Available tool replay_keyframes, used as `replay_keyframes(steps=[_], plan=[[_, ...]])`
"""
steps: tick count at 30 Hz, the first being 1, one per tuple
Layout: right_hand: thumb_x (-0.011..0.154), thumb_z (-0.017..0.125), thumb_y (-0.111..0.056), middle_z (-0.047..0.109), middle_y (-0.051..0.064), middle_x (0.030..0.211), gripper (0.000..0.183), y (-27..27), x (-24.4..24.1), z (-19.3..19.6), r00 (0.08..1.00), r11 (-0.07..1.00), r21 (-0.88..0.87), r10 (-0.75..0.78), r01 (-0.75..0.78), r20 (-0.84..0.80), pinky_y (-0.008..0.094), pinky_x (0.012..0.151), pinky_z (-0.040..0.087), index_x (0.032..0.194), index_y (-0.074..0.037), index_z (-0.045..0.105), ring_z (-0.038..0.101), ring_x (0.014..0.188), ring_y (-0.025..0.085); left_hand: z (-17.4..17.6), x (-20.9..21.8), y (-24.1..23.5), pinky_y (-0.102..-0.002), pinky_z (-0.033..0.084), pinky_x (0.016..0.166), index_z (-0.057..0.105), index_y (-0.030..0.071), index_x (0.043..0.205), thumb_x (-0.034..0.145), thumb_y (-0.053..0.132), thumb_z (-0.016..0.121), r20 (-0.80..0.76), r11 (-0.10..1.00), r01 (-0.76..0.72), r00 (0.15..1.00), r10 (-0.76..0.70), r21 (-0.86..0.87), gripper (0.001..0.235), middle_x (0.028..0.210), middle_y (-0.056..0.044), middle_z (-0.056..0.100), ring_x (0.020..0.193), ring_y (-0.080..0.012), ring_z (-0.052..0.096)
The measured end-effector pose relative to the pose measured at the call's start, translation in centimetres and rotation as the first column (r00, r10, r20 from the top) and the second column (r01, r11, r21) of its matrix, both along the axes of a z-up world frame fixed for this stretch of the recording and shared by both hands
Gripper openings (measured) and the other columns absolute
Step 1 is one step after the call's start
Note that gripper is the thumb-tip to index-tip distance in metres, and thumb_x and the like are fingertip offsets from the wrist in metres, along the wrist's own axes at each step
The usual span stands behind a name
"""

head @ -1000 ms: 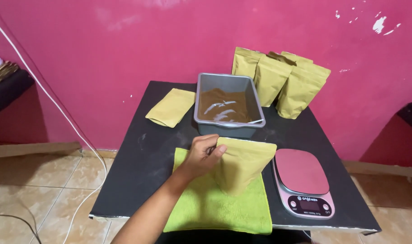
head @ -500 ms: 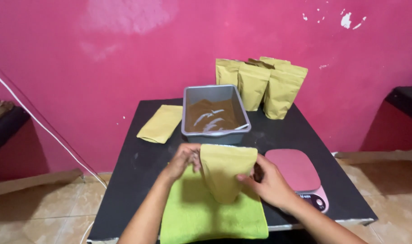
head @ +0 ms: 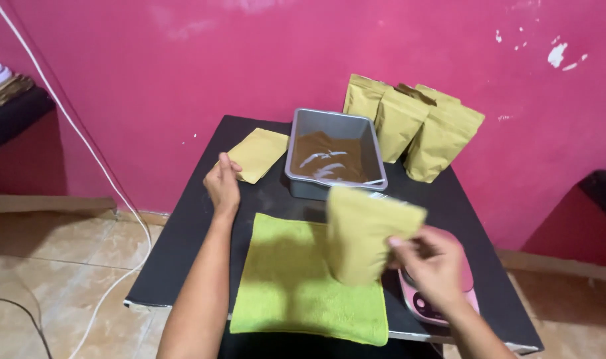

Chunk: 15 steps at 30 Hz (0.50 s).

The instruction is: Filling paper bags with coffee grounds using a spoon, weighing them on a digital scale, and folding the tops.

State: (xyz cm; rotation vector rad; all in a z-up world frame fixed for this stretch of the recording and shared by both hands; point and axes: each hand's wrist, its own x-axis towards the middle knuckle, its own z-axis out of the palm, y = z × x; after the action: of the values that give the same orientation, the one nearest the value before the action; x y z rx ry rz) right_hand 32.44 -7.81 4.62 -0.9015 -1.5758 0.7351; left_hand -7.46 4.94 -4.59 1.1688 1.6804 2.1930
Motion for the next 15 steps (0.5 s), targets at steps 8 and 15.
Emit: replay_keyframes(steps=[8, 15], plan=[[0.109, 0.069, -0.001, 0.063, 0.015, 0.079, 0.010, 4.7, 8.0, 7.4, 0.983, 0.982, 0.063, -0.173, 0.177, -0.070, 0.033, 0.066, 0.063, 0.103, 0.000, 0.062, 0.061, 0.063, 0.018, -1.6, 0.0, 0.1, -0.048, 0.049, 0.058, 0.065, 0.017, 0.084, 0.084, 0.053, 0.081, -0.551, 0.930, -0.364, 0.788, 0.274, -0.059, 0.039, 0.077, -0.001, 0.064, 0.074, -0.0283, 0.065], [0.103, 0.078, -0.020, 0.068, 0.013, 0.077, 0.021, 17.8, 7.5, 4.3, 0.938, 0.942, 0.037, -0.335, 0.333, 0.090, 0.032, 0.057, 0.062, 0.095, -0.004, 0.065, 0.074, 0.065, 0.023, 0.0, 0.2, -0.5, -0.048, 0.048, 0.083, 0.066, 0.012, 0.116, 0.075, 0.060, 0.086, -0.723, 0.905, -0.421, 0.645, 0.249, -0.065, 0.066, 0.108, -0.011, 0.060, 0.103, -0.0322, 0.056]])
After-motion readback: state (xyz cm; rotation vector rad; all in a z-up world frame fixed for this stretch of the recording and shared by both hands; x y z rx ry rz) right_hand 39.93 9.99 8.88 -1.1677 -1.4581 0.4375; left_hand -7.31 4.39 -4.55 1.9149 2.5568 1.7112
